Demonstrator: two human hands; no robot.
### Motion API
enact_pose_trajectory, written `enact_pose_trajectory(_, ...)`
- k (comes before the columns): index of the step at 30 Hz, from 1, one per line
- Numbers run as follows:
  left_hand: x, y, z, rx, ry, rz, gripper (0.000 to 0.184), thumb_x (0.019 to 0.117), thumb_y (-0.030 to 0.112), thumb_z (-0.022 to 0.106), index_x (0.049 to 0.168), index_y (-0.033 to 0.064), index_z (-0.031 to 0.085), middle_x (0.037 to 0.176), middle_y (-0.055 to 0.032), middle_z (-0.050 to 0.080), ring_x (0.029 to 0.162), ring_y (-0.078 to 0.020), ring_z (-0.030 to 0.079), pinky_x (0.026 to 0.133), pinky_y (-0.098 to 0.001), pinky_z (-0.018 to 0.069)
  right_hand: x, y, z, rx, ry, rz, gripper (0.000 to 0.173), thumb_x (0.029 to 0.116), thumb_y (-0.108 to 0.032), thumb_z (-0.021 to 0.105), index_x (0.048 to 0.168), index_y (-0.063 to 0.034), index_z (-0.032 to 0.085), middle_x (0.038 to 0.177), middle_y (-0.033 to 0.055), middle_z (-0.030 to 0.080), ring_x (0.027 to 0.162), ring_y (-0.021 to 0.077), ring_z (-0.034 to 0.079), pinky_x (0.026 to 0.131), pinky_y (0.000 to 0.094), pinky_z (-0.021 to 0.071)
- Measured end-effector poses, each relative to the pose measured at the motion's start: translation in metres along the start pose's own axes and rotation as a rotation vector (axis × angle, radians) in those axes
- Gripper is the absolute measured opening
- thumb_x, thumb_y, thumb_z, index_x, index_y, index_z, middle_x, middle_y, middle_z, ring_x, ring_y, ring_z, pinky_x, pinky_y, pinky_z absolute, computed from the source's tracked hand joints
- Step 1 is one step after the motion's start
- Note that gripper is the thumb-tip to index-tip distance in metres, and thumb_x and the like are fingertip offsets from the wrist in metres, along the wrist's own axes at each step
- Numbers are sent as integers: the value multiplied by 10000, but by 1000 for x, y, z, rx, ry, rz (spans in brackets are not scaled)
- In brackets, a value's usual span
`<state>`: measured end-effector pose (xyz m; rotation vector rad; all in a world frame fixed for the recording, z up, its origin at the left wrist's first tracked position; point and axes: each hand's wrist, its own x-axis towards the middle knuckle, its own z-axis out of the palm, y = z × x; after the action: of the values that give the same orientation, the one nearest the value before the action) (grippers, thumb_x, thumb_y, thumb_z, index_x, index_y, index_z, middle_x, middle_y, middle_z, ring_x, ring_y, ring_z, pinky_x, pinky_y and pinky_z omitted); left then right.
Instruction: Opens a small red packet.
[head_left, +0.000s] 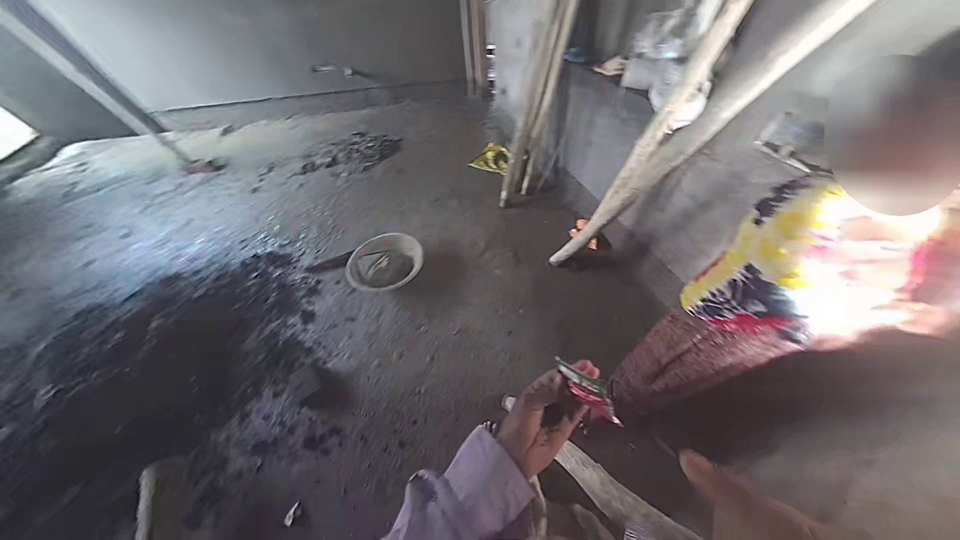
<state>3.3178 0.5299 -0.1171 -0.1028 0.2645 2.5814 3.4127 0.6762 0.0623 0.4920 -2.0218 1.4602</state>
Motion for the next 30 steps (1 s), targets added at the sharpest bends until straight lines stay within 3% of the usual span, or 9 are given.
enact_pose_trajectory(3, 3, -6, -1, 19, -62, 17, 331, 1031, 136, 536, 1315, -17, 609, 1394, -205, 609, 1323, -302, 573, 1130, -421, 449, 12, 0, 14, 87, -263, 96, 412, 1102, -334, 447, 1269, -52, 698, 677, 18, 625, 527, 32, 549, 496, 204, 492)
enact_pose_trajectory(6, 10, -9, -12, -30, -69, 52, 267, 1028, 76, 538, 1265, -12, 626, 1375, -221, 615, 1310, -324, 583, 1114, -434, 463, 15, -3, 24, 90, -404, 44, 374, 1095, -298, 476, 1281, -56, 693, 681, 74, 621, 536, 79, 557, 508, 231, 484)
enact_pose_trajectory(9, 4, -4, -12, 3, -2, 84, 265, 1051, 81, 484, 1271, 4, 611, 1321, -198, 640, 1230, -286, 627, 1056, -401, 503, 23, -11, 41, 158, -569, 11, 347, 1082, -301, 516, 1290, -84, 689, 695, 72, 634, 543, 89, 567, 515, 232, 493)
enact_pose_trajectory(12, -4, 2, -10, -34, -15, 124, 286, 1060, 46, 442, 1303, -13, 580, 1407, -213, 593, 1319, -316, 576, 1113, -420, 463, 31, -28, 72, 353, -894, 13, 395, 1086, -308, 503, 1399, -102, 627, 718, 64, 649, 518, 110, 509, 484, 268, 441)
enact_pose_trajectory(14, -8, 3, -13, -50, -41, 158, 292, 1053, 47, 462, 1305, -11, 599, 1420, -213, 586, 1348, -323, 551, 1139, -422, 431, 33, -38, 101, 420, -1042, 12, 442, 1083, -277, 507, 1483, -94, 548, 651, 48, 588, 465, 137, 453, 424, 312, 403)
enact_pose_trajectory(17, -20, 12, -14, -68, -33, 269, 244, 1025, 47, 531, 1244, -1, 627, 1410, -222, 588, 1354, -344, 543, 1144, -442, 426, 30, -39, 135, 454, -1201, 74, 536, 1069, -247, 520, 1580, -121, 417, 598, 11, 479, 463, 147, 415, 427, 332, 391)
enact_pose_trajectory(22, -42, 27, -10, -95, -13, 383, 264, 1025, 40, 509, 1250, -6, 639, 1383, -218, 614, 1301, -333, 591, 1110, -425, 463, 32, -40, 148, 655, -1306, 150, 576, 1051, -147, 530, 1592, -49, 355, 595, 12, 498, 443, 113, 418, 411, 281, 394)
enact_pose_trajectory(30, -41, 26, -15, -103, 17, 348, 274, 1031, 46, 506, 1273, -17, 619, 1408, -236, 591, 1328, -362, 567, 1128, -449, 446, 29, -34, 141, 617, -1257, 183, 554, 1053, -154, 530, 1583, -73, 390, 599, 33, 511, 457, 141, 426, 437, 314, 400)
